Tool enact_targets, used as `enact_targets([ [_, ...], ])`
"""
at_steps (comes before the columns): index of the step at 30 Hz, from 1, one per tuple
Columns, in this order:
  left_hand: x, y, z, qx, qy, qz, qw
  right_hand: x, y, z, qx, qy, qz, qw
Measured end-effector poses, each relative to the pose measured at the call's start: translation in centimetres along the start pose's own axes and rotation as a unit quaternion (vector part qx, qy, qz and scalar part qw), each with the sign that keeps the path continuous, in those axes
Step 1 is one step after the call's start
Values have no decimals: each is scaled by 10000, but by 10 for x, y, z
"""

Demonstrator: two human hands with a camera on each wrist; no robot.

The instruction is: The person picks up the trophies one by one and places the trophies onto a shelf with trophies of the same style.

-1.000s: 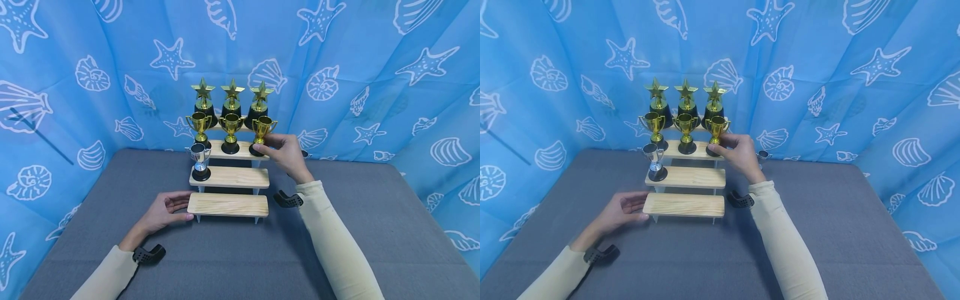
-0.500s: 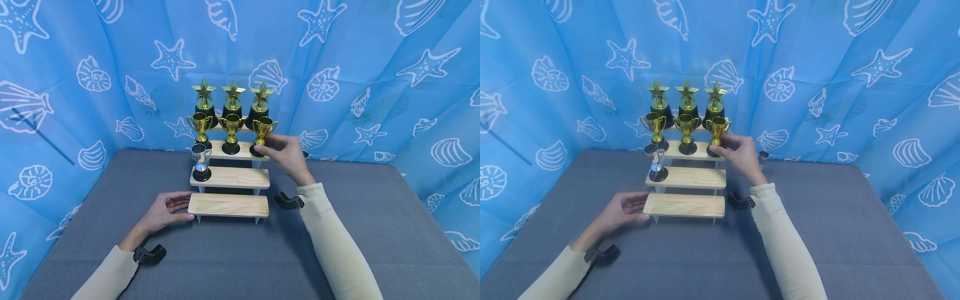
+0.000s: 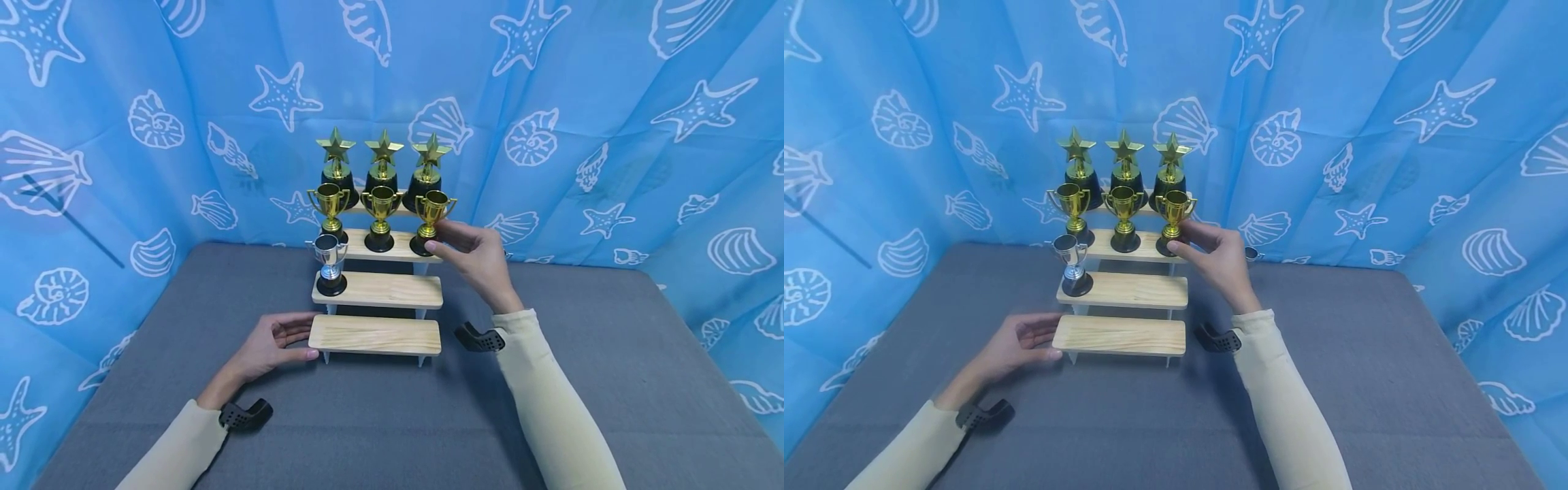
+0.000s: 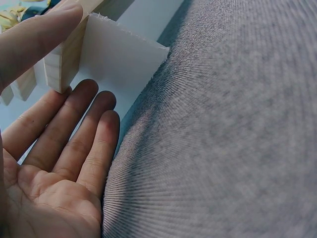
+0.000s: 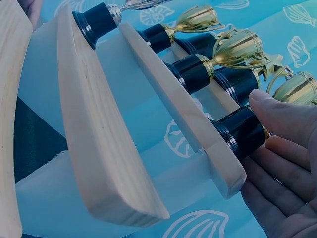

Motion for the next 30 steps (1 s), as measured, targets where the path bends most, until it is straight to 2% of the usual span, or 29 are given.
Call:
enact_targets([
  [13,1,-2,1,-186,-65,98,9998,-17,6,-6,411,227,139,9988],
  [30,1,-2,0,-206,-60,37,9998,-29,15,-19,221,569,245,9978],
])
Point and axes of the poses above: each hand's wrist, its own x-axis towards the middle knuckle, its own z-axis out of the palm, y = z × x, the point moved 1 cm from there along x, towards the middle knuckle
